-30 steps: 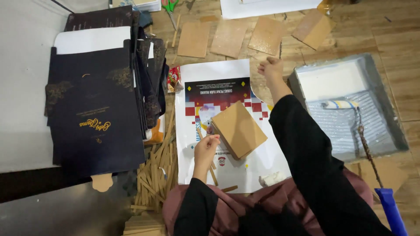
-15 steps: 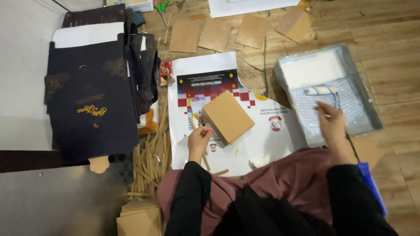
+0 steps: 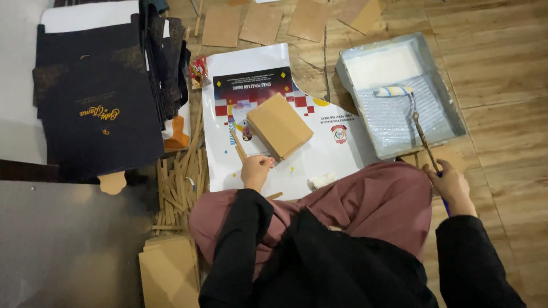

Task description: Applying adhesive to cardboard pieces using a roller and assembling them into stacks.

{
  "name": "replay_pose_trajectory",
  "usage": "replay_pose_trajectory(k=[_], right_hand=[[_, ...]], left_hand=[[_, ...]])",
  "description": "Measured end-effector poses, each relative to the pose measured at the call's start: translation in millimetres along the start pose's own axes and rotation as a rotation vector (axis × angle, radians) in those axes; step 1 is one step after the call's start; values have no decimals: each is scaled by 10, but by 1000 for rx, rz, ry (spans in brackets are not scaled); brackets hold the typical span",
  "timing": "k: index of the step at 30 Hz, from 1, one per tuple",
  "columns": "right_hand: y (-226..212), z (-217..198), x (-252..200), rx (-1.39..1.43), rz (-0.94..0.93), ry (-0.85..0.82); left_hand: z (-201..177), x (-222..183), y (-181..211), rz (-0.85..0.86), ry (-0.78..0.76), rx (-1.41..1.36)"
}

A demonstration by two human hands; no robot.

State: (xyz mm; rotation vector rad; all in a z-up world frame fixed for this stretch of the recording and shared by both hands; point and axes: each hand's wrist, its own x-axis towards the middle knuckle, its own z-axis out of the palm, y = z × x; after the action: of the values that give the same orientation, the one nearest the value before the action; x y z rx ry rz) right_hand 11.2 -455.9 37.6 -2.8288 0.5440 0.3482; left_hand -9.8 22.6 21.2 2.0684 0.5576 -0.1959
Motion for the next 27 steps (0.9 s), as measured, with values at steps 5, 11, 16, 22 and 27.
replay_pose_trajectory(k=[5,11,16,22,27], right_hand=[[231,91,221,-86,-100,139],[-328,-522,-127,133,-137,79],[-543,-470,39,-7,-224,100],[-758,-549,-151,-133,-271,70],[-657,-463,-23,-233,-122,-163]], left_hand=[[11,-303,217,-23,-5,-11],[31,-259,336,-95,-11,-30],[123,-122,202,-129,41,29],[301,88,-109,-69,18,148],[413,319,-266,-110,-41,274]])
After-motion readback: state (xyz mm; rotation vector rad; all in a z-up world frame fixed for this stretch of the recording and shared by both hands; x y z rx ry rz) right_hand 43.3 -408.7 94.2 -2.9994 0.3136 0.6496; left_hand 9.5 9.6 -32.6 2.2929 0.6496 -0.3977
